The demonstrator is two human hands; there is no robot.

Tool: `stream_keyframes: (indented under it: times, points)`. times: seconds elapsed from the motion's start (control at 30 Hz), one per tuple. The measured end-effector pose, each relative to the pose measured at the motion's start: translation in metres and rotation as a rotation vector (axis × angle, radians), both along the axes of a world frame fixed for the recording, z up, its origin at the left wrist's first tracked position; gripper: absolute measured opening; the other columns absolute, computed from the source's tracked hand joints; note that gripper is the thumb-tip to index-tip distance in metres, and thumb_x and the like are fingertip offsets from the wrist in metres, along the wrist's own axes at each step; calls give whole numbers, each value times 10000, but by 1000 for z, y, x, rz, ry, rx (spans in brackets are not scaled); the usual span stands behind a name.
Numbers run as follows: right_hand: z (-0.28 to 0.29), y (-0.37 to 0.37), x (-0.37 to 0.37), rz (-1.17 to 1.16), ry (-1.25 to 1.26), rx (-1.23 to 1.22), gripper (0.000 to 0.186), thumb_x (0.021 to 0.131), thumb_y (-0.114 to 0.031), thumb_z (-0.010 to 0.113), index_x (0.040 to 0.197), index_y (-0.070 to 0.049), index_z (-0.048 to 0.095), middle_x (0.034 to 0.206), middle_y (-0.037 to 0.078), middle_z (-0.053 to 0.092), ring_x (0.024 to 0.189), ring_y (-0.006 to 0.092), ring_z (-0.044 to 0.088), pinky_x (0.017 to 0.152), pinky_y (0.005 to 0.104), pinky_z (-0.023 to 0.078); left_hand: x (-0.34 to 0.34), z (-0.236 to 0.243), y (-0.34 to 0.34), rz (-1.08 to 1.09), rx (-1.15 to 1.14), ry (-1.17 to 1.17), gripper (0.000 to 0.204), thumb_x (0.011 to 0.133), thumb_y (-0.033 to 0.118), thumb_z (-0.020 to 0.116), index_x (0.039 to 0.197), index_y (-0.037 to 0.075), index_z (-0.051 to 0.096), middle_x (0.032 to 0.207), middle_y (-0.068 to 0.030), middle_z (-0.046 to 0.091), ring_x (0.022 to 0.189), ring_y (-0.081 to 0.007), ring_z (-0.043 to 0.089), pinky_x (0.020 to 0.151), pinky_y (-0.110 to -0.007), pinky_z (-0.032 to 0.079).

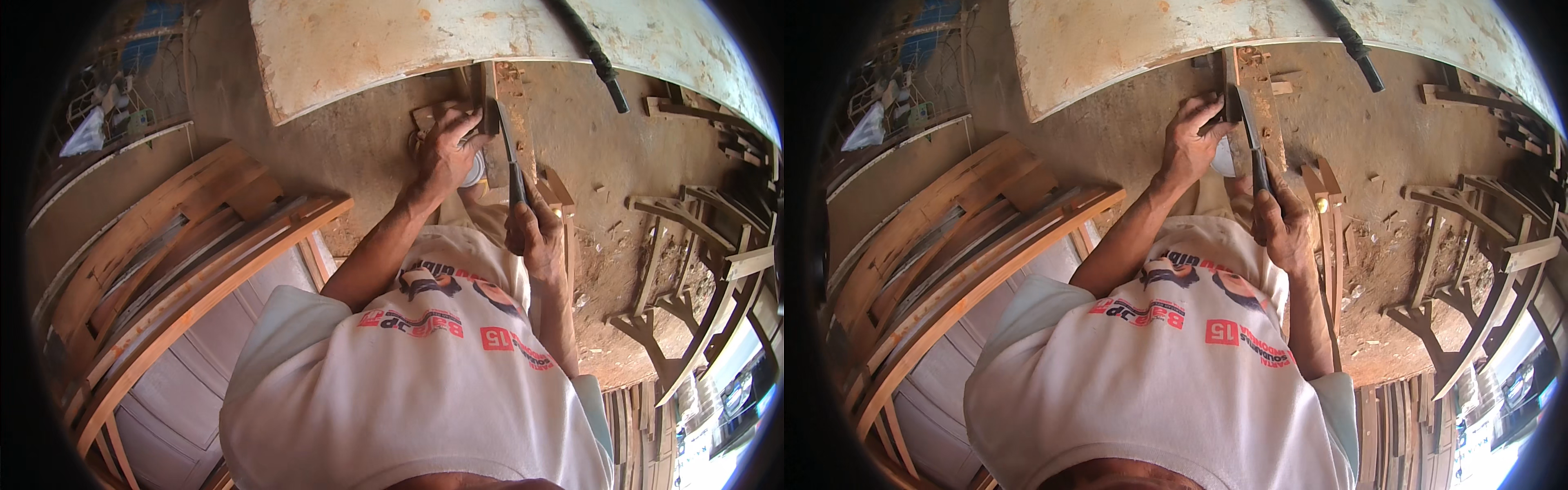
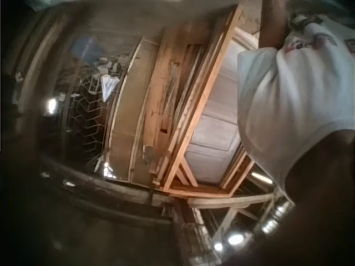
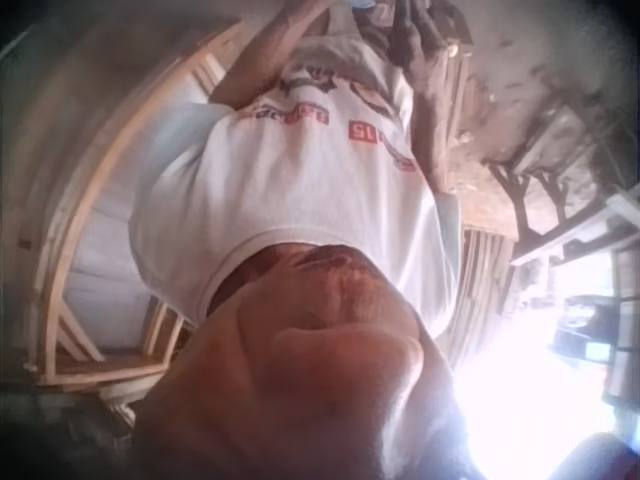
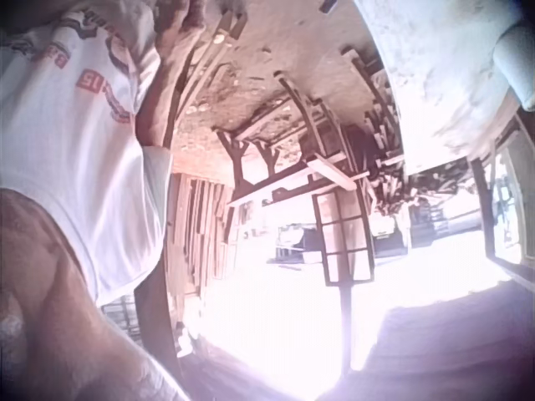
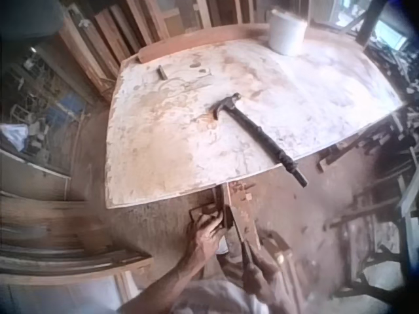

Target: The person selects a small wooden block from a stack, then uses a chisel and hammer to carve and shape it on a workbench. The person repeatedly positions the chisel and strikes it with the hammer to remove wood shavings.

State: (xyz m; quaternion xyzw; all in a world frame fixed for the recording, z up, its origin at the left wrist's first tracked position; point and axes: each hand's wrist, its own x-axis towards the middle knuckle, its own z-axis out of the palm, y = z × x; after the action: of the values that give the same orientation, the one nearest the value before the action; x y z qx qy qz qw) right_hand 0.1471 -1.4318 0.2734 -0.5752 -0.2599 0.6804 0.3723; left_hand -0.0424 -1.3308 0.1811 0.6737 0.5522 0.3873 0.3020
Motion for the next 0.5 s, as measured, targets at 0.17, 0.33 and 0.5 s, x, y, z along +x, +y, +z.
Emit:
stream_keyframes:
  times: [0.17,0.33,0.5]
  points:
    - [-3,12,4,70,-45,41,576,1089,-307,567,1584,-33,462,720,-53,546,575,18,457,508,210,381,-2,0,-1,-14,-38,-37,430,843,92,851,1254,37,737,1123,-116,699,1023,-283,693,861,-372,562]
    - [1,8,-1,79,-84,29,597,1085,-337,559,1590,-36,453,777,-27,585,599,35,474,544,218,430,-1,10,6,-28,-74,-9,444,834,-9,838,1264,6,728,1183,-138,704,1096,-294,685,927,-372,568]
    - [-13,16,-4,76,-87,17,586,1084,-317,558,1585,-32,456,772,-25,588,630,44,509,558,226,447,1,9,1,-32,-68,-44,422,845,-32,822,1255,-2,729,1132,-145,704,1032,-283,699,885,-360,576]
